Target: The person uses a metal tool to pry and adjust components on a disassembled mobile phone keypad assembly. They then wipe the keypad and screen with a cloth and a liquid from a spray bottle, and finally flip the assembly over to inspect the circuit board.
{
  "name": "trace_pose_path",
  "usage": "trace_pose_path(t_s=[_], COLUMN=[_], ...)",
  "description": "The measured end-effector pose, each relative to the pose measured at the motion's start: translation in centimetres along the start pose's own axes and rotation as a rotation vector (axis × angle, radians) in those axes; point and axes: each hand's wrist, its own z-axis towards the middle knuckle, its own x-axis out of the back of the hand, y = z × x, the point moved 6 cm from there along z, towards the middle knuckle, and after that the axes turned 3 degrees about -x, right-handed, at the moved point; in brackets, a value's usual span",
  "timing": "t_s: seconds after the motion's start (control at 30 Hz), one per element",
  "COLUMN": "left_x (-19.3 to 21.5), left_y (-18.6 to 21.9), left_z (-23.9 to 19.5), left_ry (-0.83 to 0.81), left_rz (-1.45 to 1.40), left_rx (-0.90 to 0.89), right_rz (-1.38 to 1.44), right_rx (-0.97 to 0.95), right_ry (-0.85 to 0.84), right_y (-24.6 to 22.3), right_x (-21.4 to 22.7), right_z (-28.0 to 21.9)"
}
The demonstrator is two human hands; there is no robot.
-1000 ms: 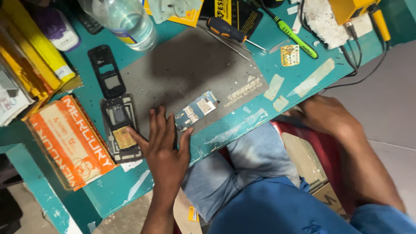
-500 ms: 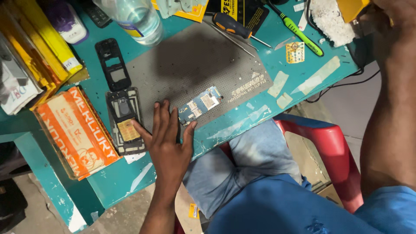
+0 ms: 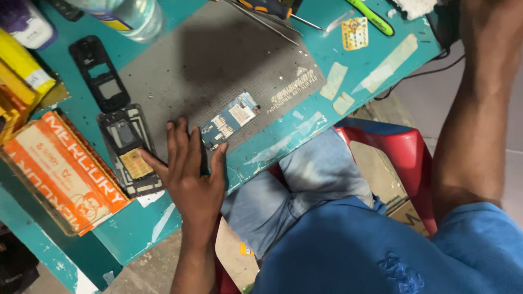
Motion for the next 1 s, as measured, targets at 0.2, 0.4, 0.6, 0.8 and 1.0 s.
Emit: trace_pose_path(t_s=[0.2,0.4,0.6,0.8,1.0], left_x=[-0.2,-0.3,-0.3,-0.2,-0.1], left_y=[0.0,-0.3,-0.2,-0.1,0.0], left_z=[0.0,0.0,0.0,0.1,0.1], left_ry=[-0.025,-0.029,-0.029,-0.029,-0.019], left_rz=[0.008,0.013,0.01,0.006,-0.001], left_rx=[0.001,0.001,0.012,0.013,0.013], right_rz=[-0.182,-0.213,-0.244,-0.266,-0.285], right_rx=[-0.105,-0.083,-0.074,-0.063,-0.065], right_ry=[0.029,0.01,0.01,0.0,-0.028], right_y=[3.1,3.3,3.6,4.1,4.7], right_x=[-1.7,-2.4,-2.0,-2.1,-2.7], right_z=[-1.0,-1.0,-1.6,-1.5,-2.1])
